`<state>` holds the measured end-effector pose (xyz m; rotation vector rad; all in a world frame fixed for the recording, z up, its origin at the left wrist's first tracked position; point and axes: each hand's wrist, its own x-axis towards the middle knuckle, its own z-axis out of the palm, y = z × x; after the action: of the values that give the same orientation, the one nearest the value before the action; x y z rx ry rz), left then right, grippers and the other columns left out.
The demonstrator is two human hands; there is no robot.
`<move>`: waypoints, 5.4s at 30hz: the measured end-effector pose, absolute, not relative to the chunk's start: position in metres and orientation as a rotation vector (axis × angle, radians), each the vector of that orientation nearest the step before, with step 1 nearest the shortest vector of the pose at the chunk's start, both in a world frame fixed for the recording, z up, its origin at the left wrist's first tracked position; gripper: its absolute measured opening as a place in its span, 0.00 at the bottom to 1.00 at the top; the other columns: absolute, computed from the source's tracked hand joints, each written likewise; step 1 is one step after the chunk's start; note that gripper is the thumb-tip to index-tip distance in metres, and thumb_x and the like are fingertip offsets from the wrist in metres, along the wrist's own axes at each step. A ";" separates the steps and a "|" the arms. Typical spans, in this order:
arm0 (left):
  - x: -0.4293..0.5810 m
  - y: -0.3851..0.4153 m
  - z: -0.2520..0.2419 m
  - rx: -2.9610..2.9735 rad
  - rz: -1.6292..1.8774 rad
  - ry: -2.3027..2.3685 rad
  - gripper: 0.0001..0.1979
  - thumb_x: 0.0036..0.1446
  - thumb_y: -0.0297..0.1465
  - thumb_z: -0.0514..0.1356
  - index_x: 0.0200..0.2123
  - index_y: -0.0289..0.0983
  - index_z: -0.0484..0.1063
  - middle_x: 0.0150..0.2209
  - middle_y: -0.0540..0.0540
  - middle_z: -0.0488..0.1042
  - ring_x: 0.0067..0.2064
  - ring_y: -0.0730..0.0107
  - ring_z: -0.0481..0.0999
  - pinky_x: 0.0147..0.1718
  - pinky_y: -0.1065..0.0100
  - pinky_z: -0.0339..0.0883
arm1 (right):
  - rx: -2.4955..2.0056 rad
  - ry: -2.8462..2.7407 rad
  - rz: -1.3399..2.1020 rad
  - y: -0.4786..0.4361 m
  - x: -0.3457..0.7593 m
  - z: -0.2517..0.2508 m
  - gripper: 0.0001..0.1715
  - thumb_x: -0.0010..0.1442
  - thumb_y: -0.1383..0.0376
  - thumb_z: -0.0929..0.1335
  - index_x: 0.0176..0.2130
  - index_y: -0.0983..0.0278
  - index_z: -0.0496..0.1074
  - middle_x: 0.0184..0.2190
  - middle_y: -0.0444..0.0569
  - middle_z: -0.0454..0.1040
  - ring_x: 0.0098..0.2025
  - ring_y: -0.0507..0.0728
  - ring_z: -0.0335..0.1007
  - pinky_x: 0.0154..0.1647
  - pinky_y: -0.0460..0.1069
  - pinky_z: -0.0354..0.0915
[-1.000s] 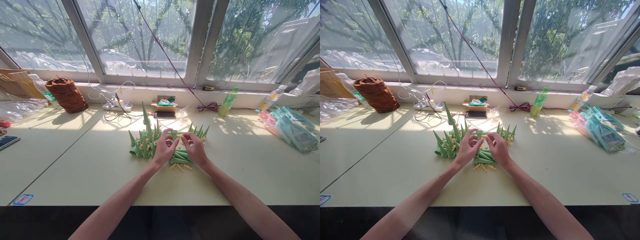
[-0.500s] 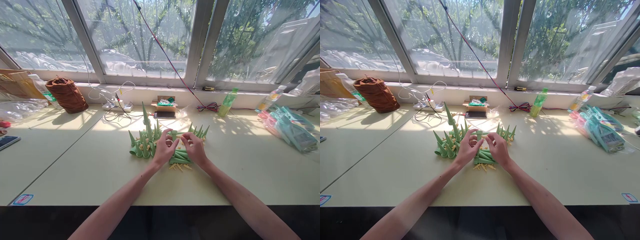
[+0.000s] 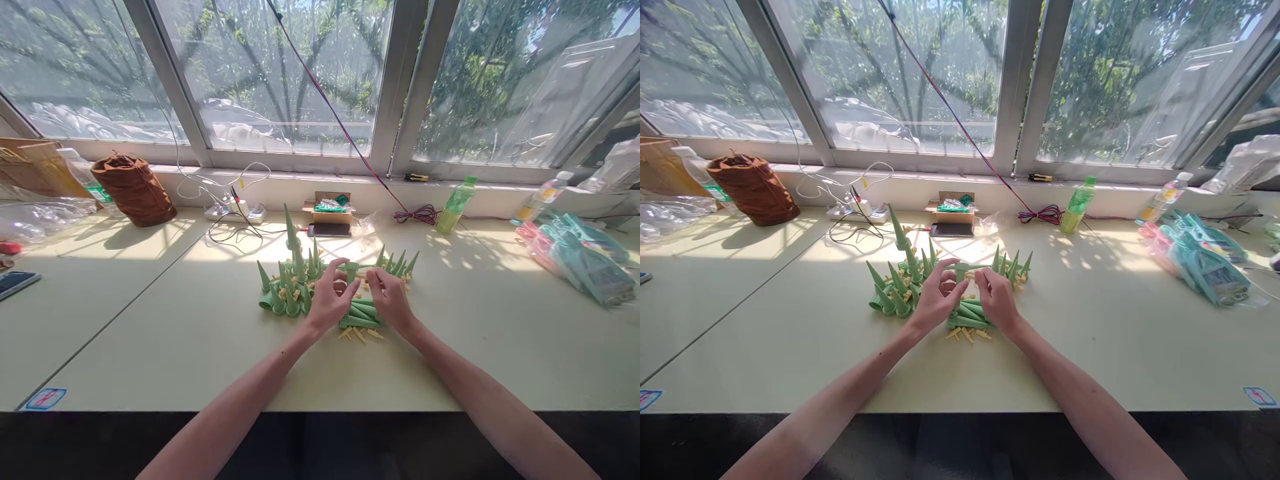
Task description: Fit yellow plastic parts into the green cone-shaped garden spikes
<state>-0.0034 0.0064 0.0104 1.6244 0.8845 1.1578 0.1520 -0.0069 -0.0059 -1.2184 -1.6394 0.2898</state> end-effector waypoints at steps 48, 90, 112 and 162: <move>-0.003 0.007 0.009 1.638 1.202 0.944 0.22 0.57 0.40 0.62 0.52 0.40 0.63 0.29 0.53 0.61 0.22 0.82 0.61 0.18 0.77 0.54 | -1.201 -1.595 0.376 -0.010 0.148 -0.003 0.13 0.65 0.57 0.65 0.41 0.63 0.70 0.35 0.49 0.75 0.29 0.52 0.70 0.26 0.45 0.65; -0.004 0.006 0.009 1.672 1.173 0.917 0.22 0.57 0.39 0.62 0.52 0.40 0.63 0.28 0.53 0.62 0.21 0.81 0.62 0.18 0.77 0.54 | -1.250 -1.655 0.321 -0.008 0.151 -0.005 0.25 0.68 0.53 0.60 0.25 0.63 0.64 0.18 0.40 0.59 0.21 0.50 0.52 0.23 0.46 0.54; -0.004 0.006 0.010 1.623 1.177 0.927 0.22 0.57 0.39 0.63 0.51 0.39 0.63 0.28 0.54 0.61 0.22 0.80 0.63 0.19 0.77 0.55 | -1.221 -1.621 0.398 -0.008 0.151 -0.006 0.19 0.67 0.55 0.62 0.30 0.64 0.69 0.23 0.43 0.66 0.24 0.51 0.58 0.26 0.45 0.61; -0.003 0.008 0.010 1.579 1.173 0.962 0.22 0.56 0.40 0.63 0.51 0.38 0.63 0.28 0.55 0.61 0.21 0.81 0.61 0.19 0.77 0.53 | -1.187 -1.617 0.430 -0.008 0.150 -0.006 0.13 0.66 0.57 0.64 0.42 0.63 0.71 0.35 0.50 0.76 0.33 0.55 0.71 0.28 0.46 0.66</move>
<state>-0.0033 0.0081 0.0098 1.5787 0.9621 1.1728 0.1502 -0.0078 -0.0058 -1.1867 -1.6175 0.4297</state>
